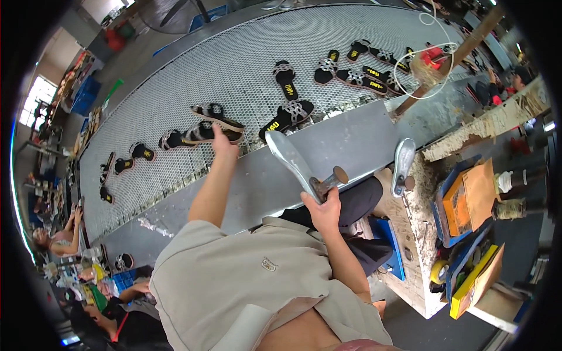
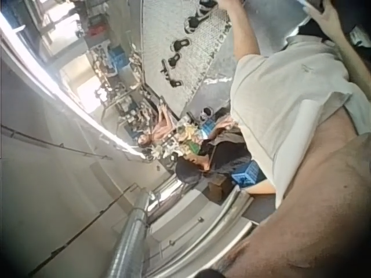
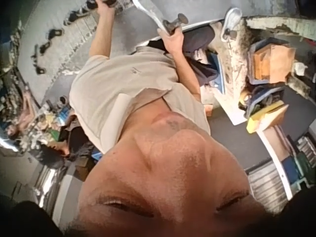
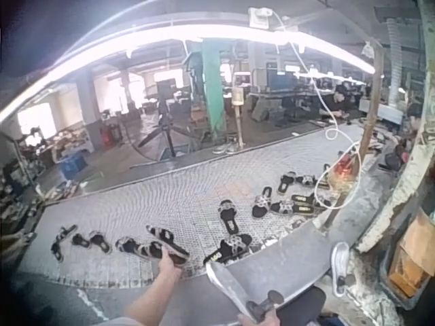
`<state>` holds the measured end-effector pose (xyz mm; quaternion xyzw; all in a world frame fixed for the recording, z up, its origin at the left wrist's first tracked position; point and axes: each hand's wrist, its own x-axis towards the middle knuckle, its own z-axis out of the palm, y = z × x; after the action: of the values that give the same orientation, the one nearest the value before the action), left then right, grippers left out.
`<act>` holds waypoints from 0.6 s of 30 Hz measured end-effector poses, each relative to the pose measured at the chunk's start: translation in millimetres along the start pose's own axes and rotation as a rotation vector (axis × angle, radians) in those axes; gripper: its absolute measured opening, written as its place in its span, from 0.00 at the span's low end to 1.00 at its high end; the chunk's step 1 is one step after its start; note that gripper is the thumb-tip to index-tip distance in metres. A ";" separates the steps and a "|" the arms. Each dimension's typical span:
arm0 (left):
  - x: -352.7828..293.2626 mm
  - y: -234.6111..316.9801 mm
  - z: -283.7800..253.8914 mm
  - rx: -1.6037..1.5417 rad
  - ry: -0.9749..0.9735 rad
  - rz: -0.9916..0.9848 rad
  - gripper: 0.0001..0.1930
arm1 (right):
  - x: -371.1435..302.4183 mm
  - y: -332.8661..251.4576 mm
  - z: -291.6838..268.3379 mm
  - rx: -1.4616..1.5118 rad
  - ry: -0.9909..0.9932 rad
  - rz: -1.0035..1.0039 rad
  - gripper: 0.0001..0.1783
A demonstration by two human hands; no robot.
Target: The recorder is seen picking up shoe components and using a machine to manufacture shoes.
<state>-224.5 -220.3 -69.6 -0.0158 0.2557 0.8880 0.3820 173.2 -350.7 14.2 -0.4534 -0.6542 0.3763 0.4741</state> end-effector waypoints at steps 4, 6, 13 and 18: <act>-44.8 -5.3 -19.1 0.054 0.038 0.099 0.37 | -4.9 30.9 -4.0 -0.028 0.047 0.028 0.35; -78.5 -42.2 -11.9 0.159 0.004 0.039 0.40 | -14.3 26.0 -12.1 -0.027 0.099 0.017 0.35; -216.7 -168.0 78.7 0.434 -0.463 -0.446 0.41 | -11.4 17.5 -24.8 -0.109 0.291 0.004 0.37; -277.0 -201.4 103.7 0.301 -0.894 -0.758 0.32 | 28.7 21.9 -47.8 -0.132 0.515 -0.044 0.39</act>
<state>127.1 -241.3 -6.6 0.3231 0.1700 0.5648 0.7401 220.3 -313.7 14.8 -0.5498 -0.5451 0.1946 0.6023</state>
